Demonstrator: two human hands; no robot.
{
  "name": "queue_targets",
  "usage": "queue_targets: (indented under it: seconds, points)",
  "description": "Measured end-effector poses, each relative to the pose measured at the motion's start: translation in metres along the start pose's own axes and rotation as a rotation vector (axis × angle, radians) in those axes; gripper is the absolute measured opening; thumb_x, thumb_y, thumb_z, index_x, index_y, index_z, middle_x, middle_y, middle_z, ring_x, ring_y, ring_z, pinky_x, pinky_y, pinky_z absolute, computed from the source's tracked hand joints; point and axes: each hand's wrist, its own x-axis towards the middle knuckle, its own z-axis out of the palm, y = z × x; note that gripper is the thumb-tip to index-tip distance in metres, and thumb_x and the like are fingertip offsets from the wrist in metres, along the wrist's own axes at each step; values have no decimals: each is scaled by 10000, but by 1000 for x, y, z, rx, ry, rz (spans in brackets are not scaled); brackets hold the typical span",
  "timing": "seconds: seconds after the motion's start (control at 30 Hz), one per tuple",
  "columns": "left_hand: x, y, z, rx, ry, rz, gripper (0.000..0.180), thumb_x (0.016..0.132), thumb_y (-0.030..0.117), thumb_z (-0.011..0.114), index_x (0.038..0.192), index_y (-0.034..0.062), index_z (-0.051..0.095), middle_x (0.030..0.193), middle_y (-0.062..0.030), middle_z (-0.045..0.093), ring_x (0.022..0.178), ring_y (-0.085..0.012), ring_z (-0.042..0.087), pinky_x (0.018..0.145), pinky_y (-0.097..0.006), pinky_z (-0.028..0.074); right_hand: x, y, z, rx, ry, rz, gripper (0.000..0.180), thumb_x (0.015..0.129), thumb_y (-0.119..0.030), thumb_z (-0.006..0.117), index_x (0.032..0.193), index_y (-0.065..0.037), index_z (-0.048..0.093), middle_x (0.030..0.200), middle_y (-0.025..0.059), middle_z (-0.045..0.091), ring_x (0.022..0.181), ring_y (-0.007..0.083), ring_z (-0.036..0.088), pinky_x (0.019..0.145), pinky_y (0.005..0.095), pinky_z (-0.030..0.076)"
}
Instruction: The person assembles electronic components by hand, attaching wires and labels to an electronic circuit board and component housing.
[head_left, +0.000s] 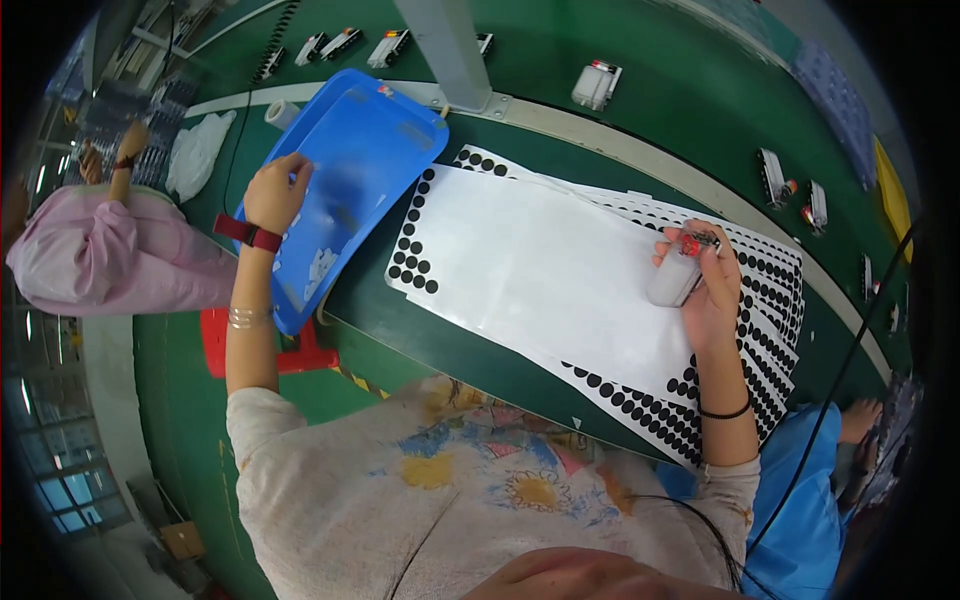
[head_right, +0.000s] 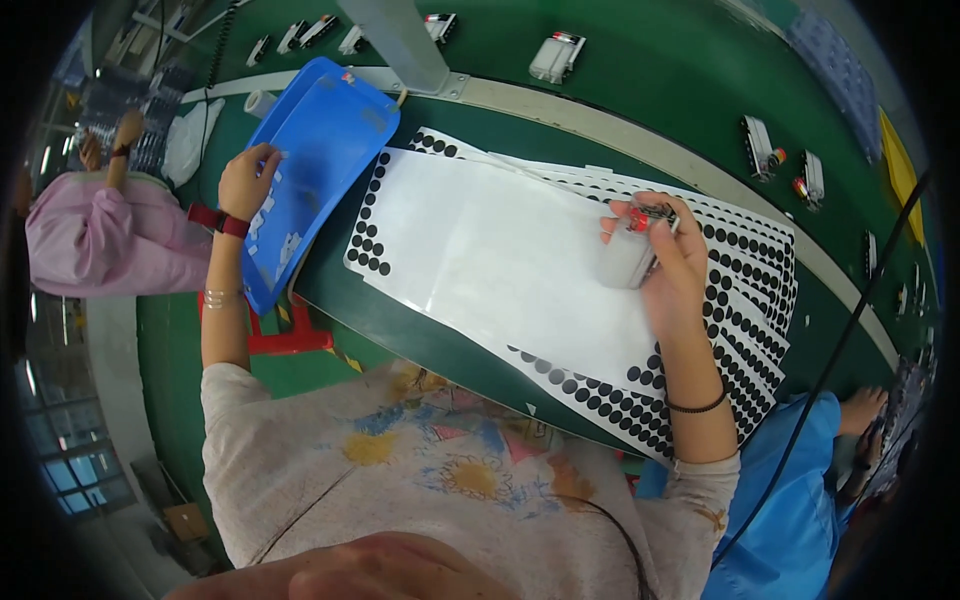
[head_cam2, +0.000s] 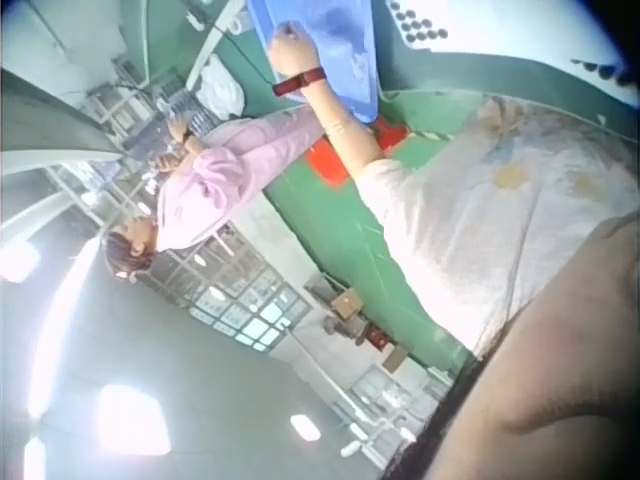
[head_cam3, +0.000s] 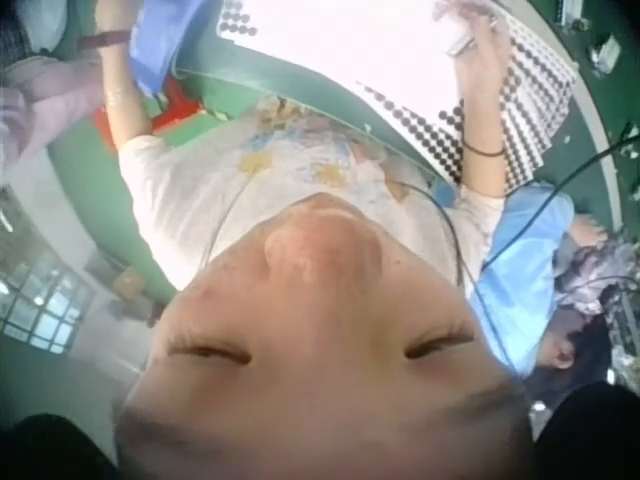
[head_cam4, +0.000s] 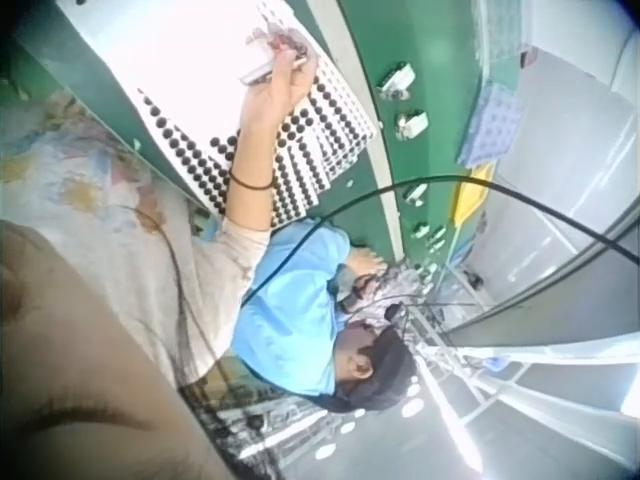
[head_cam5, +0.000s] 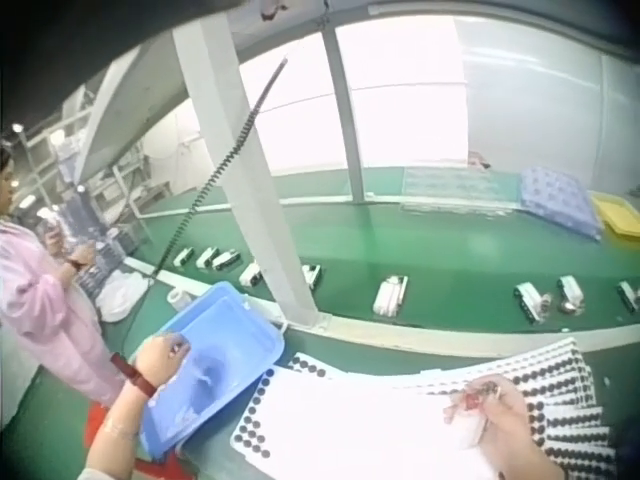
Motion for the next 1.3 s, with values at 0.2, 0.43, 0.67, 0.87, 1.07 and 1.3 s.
queue_targets:
  seconds: [0.2,0.43,0.67,0.87,1.07,1.3]
  points:
    - [8,161,-19,-768,15,197,107,788,105,634,877,76,686,718,-67,646,651,-103,583,503,-209,429,1,5,-3,-71,-90,-40,292,878,-186,503,1107,-10,469,1069,179,562,914,261,582,873,391,440]
    - [-1,300,-25,-1303,-145,386,151,732,54,669,878,83,692,738,-51,654,671,-103,592,519,-203,468,-2,11,2,-138,27,-312,373,749,67,610,1103,2,511,1076,140,581,974,196,578,852,286,452]
    - [-6,320,-25,-1275,-262,432,152,717,43,671,865,73,685,759,-50,662,670,-126,603,550,-228,508,-9,18,2,-505,154,-562,398,651,-54,761,1013,-7,601,897,99,639,756,140,609,648,241,480]
    - [-4,314,-37,-1202,-345,432,109,715,18,663,817,49,685,836,-59,675,689,-146,615,561,-240,520,-10,9,7,-645,94,-652,408,625,-57,768,1000,-8,614,876,122,642,737,181,622,642,251,486]
    - [-8,310,-43,-1132,-271,493,127,703,13,663,825,44,680,830,-68,672,711,-181,624,580,-252,517,-6,9,7,-734,119,-712,421,621,-69,768,1008,-7,614,846,121,644,706,196,622,621,256,486]
    - [-17,312,-47,-706,95,766,178,675,51,677,852,65,669,874,-56,658,769,-221,586,659,-291,478,-8,8,11,-743,159,-661,403,631,-75,762,1001,-8,617,844,118,644,714,192,623,623,255,485]
